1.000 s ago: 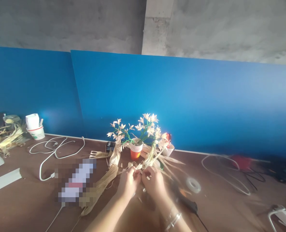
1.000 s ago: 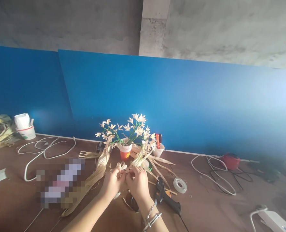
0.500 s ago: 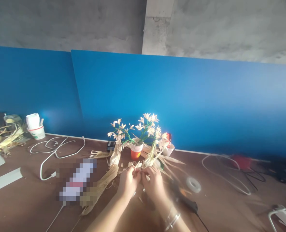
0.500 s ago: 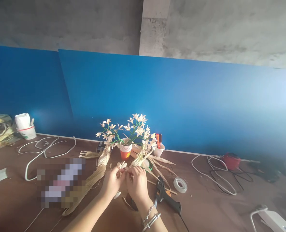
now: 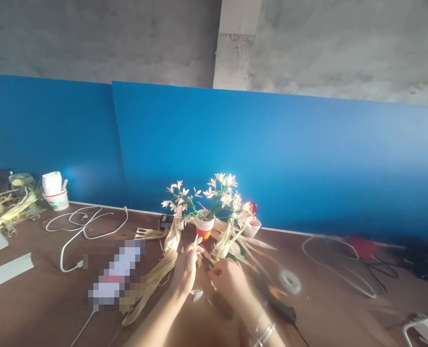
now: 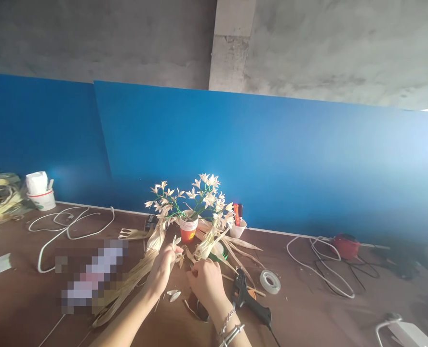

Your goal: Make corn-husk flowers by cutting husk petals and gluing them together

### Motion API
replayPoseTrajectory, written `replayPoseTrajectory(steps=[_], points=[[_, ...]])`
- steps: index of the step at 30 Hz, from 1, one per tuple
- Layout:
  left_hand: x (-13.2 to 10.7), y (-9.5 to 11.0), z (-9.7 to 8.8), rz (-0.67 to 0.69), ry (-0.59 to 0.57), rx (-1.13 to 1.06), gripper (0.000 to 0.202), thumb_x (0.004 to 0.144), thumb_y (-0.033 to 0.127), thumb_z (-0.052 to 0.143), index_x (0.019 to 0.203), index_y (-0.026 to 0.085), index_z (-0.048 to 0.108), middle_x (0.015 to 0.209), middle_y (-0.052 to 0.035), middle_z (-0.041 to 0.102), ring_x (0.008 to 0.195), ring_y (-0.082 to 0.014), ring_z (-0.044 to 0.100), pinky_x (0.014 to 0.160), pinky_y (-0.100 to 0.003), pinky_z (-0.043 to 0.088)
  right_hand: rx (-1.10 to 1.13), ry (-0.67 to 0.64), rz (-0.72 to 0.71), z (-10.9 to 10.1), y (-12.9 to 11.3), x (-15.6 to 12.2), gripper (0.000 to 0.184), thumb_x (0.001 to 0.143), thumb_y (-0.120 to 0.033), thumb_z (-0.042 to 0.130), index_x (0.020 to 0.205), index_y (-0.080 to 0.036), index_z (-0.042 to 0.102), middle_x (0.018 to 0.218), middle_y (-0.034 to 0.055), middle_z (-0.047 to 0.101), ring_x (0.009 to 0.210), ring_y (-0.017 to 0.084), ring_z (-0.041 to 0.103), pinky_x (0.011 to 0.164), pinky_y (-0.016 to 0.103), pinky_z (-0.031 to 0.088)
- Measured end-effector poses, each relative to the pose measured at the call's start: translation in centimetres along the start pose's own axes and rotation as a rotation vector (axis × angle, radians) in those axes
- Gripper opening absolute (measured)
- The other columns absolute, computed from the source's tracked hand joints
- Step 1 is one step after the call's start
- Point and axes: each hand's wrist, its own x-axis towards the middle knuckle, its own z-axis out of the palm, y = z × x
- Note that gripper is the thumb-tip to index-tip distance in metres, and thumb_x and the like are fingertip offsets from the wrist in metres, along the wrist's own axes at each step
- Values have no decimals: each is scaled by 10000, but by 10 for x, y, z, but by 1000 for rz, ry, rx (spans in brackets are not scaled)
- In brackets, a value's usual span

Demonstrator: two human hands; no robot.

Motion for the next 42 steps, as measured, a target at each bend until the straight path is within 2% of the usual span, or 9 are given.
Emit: replayPoseTrajectory(steps=[4, 8, 12, 17, 21, 24, 28, 36, 42], points=[[-6, 6, 4, 134, -43, 40, 414, 977, 453, 305, 895, 199, 621, 730, -42, 648, 688, -194, 619, 676, -314, 495, 87, -9, 27, -1, 1, 2, 161, 656, -94, 580, 602, -207, 681, 648, 28, 689, 621, 187, 591, 600, 271, 402], [-8, 10, 5, 270, -125, 9, 353, 991, 393, 329, 974, 204, 626, 903, -97, 704, 862, -217, 672, 813, -319, 520, 525, 24, 142, -14, -13, 1, 330, 881, -428, 511, 833, -193, 738, 763, 53, 709, 745, 212, 638, 652, 282, 471], [-10, 11, 5, 328, -127, 2, 324, 992, 347, 349, 1029, 205, 638, 967, -106, 708, 928, -221, 673, 863, -326, 521, 819, 82, 283, -26, -25, 0, 413, 824, -581, 576, 876, -208, 745, 829, 52, 701, 824, 223, 643, 707, 290, 498], [-12, 15, 4, 323, -222, 15, 308, 974, 374, 393, 933, 220, 657, 876, -86, 687, 841, -211, 659, 822, -315, 523, 862, 5, 337, -28, -24, 5, 388, 807, -547, 616, 974, -214, 722, 942, 56, 705, 895, 229, 654, 780, 321, 516], [-13, 26, 3, 307, -313, -56, 307, 971, 344, 403, 933, 211, 677, 857, -80, 697, 801, -201, 657, 774, -298, 528, 919, -55, 320, -29, -27, 7, 193, 737, -371, 687, 811, -194, 703, 870, 38, 693, 855, 207, 649, 782, 296, 507], [-14, 29, 3, 293, -313, -89, 309, 958, 352, 432, 958, 215, 709, 828, -78, 715, 780, -210, 667, 756, -303, 539, 969, -52, 332, -32, -31, 8, 117, 689, -295, 696, 735, -189, 676, 776, 28, 683, 800, 207, 649, 748, 293, 504], [-14, 20, 5, 223, -298, -66, 340, 966, 384, 407, 1015, 217, 698, 906, -80, 726, 870, -221, 675, 827, -315, 532, 1033, -13, 358, -35, -29, 9, 158, 691, -324, 725, 759, -183, 697, 773, 33, 689, 765, 195, 638, 711, 276, 485], [-8, -1, 13, 55, -94, -167, 329, 933, 465, 457, 913, 221, 677, 876, -68, 708, 831, -212, 661, 753, -293, 523, 1106, 64, 409, -32, -11, 12, 206, 691, -359, 711, 780, -174, 729, 657, 8, 619, 607, 151, 539, 576, 255, 425], [-2, -6, 22, -22, -181, -321, 403, 841, 542, 573, 797, 160, 695, 706, -39, 684, 694, -184, 631, 658, -272, 492, 864, 27, 248, -30, -8, 1, 221, 735, -364, 650, 809, -187, 759, 769, 59, 685, 729, 207, 598, 606, 281, 440]])
